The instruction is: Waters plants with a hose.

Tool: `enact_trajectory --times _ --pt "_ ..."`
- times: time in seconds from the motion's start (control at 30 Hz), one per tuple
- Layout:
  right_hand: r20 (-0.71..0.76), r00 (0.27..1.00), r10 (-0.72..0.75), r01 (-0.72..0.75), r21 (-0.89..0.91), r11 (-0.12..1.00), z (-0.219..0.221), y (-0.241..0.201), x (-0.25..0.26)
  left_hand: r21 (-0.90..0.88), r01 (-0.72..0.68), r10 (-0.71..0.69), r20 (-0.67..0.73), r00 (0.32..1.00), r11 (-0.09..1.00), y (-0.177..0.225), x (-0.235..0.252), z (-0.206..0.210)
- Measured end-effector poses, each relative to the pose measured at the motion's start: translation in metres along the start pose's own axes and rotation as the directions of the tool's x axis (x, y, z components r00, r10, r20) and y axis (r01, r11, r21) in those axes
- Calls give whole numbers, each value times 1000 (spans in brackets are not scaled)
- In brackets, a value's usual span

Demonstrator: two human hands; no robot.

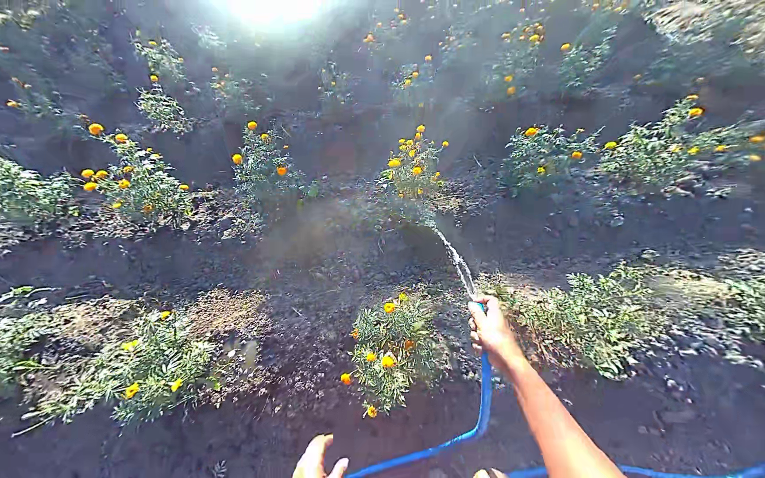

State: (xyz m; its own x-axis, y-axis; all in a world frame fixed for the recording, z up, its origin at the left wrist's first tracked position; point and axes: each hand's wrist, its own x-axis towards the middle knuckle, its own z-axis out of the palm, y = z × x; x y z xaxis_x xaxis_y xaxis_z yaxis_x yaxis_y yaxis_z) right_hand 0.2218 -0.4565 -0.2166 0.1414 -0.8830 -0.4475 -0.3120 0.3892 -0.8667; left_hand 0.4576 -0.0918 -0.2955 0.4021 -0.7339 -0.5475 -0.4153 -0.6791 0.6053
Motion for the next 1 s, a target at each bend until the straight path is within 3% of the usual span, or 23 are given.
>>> enact_trajectory --times 0.13,0.23,0.3,0.4,0.5,0.63,0.73,0.87,1.0 --pt "25 998 64 -66 88 994 11 -43 -52 -42 -312 307 345 887 949 136 11 35" --pt "52 991 120 -127 167 978 12 -86 -91 -148 -374 397 484 780 916 208 -15 48" --pt "68 987 144 -153 150 977 6 -117 -110 -209 -333 393 476 787 919 235 -40 45" --pt "101 983 153 -166 143 976 -9 -155 -131 -253 -336 415 410 812 907 254 -69 31" --pt "69 990 123 -131 120 984 -25 -175 -143 -268 -404 482 388 786 875 276 -88 16" --pt "25 999 24 -22 -111 994 -35 -183 -150 -296 -380 467 331 820 876 300 -113 16" --pt "63 997 34 -14 -288 957 -40 -186 -160 -268 -366 442 331 834 891 308 -128 19" --pt "49 999 9 10 -390 921 -52 -179 -172 -237 -395 460 409 788 888 310 -137 17" --pt "8 1000 2 1 -371 928 -62 -165 -178 -210 -423 468 504 726 882 309 -138 17"
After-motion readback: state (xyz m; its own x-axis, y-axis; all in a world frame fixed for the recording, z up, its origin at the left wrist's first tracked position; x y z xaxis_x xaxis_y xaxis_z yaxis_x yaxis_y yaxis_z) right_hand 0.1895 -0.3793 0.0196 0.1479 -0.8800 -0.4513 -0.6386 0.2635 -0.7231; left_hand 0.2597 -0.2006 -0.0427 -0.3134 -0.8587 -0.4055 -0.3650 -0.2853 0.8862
